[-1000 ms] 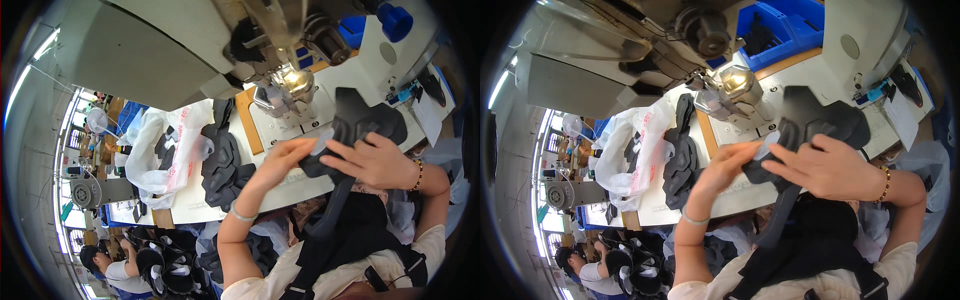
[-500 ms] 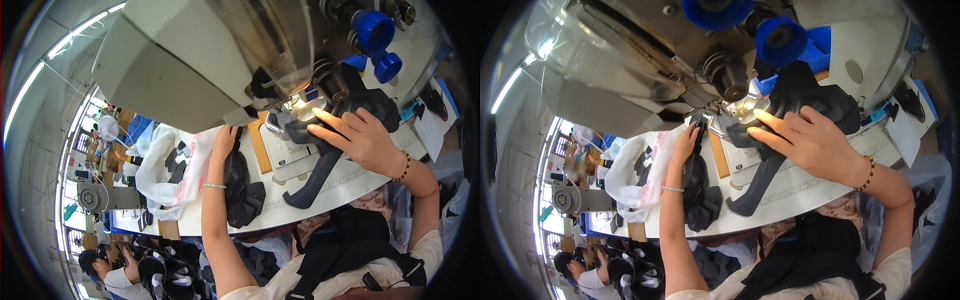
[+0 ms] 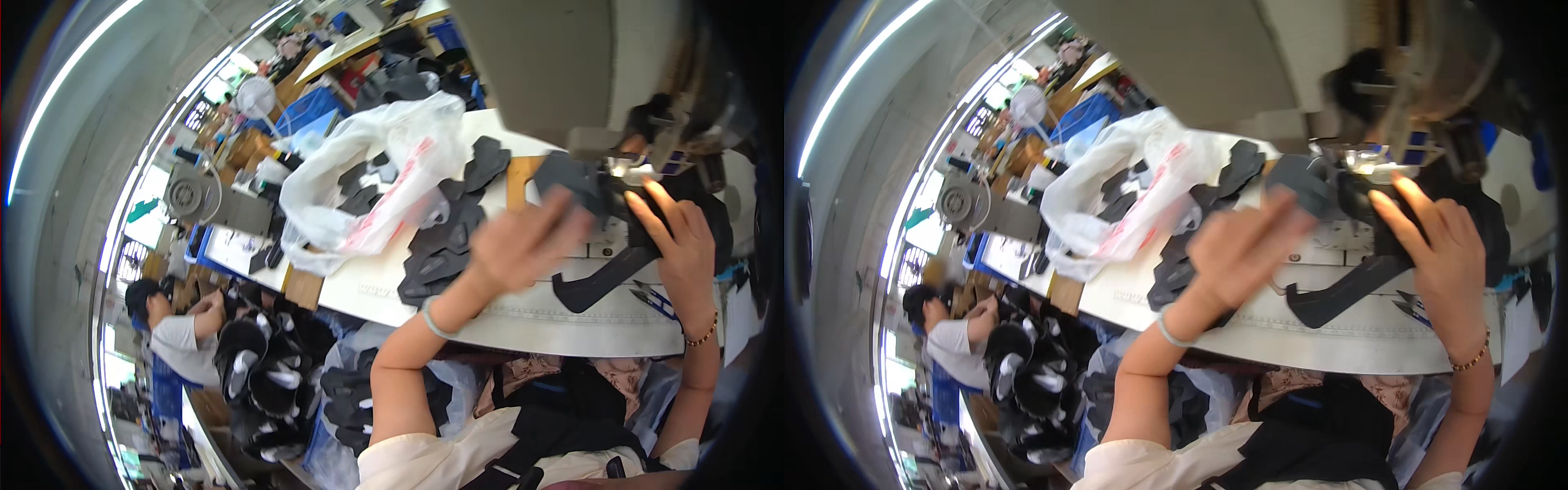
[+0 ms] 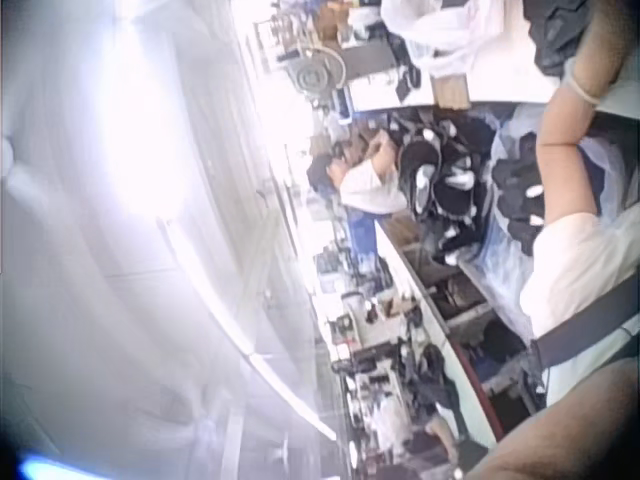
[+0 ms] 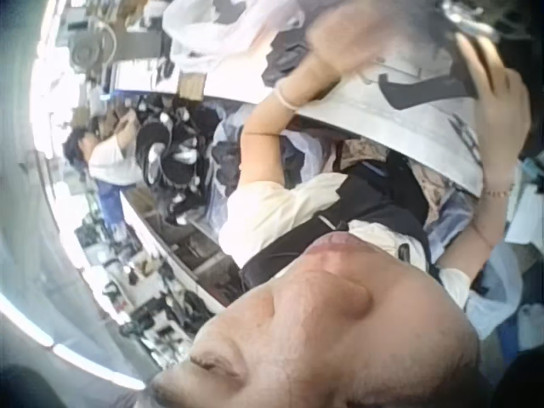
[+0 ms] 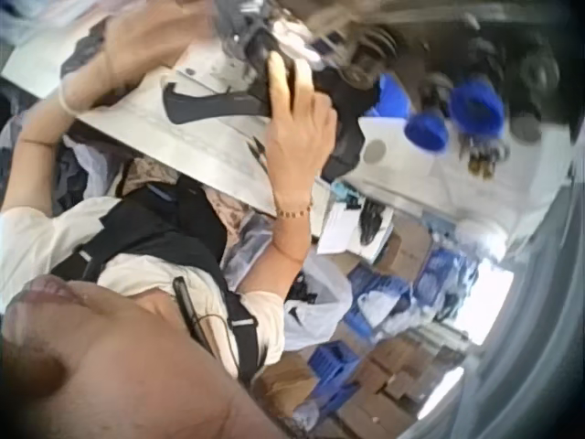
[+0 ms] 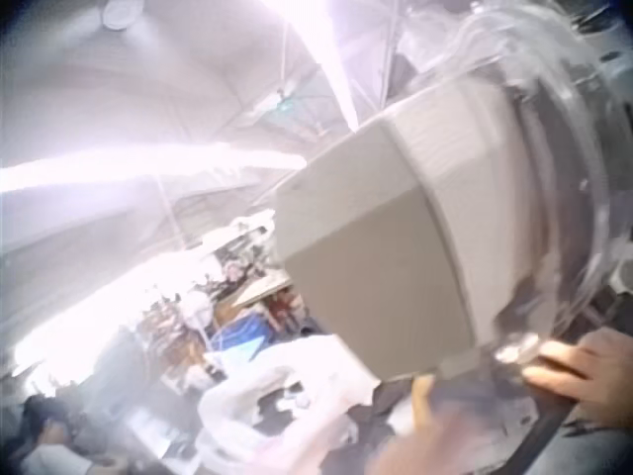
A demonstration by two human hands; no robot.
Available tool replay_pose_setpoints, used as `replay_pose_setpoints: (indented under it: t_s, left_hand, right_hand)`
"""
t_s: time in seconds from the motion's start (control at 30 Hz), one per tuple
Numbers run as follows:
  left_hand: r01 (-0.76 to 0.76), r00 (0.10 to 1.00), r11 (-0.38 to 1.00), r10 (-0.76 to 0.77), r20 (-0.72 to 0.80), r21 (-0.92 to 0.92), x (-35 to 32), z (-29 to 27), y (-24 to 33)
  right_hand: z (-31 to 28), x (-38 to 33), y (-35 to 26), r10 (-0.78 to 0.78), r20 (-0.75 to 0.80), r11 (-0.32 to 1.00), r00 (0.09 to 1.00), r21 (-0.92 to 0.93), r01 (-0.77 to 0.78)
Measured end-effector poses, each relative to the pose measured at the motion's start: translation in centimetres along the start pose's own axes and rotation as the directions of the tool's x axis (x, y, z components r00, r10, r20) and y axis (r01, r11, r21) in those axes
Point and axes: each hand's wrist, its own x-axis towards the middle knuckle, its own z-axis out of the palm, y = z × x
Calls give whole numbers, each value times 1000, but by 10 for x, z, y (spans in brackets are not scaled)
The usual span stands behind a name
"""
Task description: The person aligns shoe component pieces together and stitches them using a sewing machine.
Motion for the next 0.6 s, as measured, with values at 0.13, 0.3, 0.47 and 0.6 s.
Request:
replay_pose_setpoints:
  t_s: [0.13, 0.3, 0.47, 0.6]
  left_hand:
    - [55, 989, 972, -22, 146, -228, 16, -10, 43]
    - [247, 918, 830, -36, 395, -500, 23, -17, 38]
    - [-70, 944, 953, 159, 289, -295, 20, 6, 16]
    - [-38, 969, 959, 104, 225, -282, 22, 10, 17]
  right_hand:
    - [4, 6, -8, 6, -23, 1000, 1000, 21, -5]
    - [3, 6, -4, 35, -44, 996, 998, 89, -31]
    - [1, 2, 1, 25, -69, 996, 997, 90, -19]
    - [8, 3, 1, 29, -111, 994, 993, 112, -16]
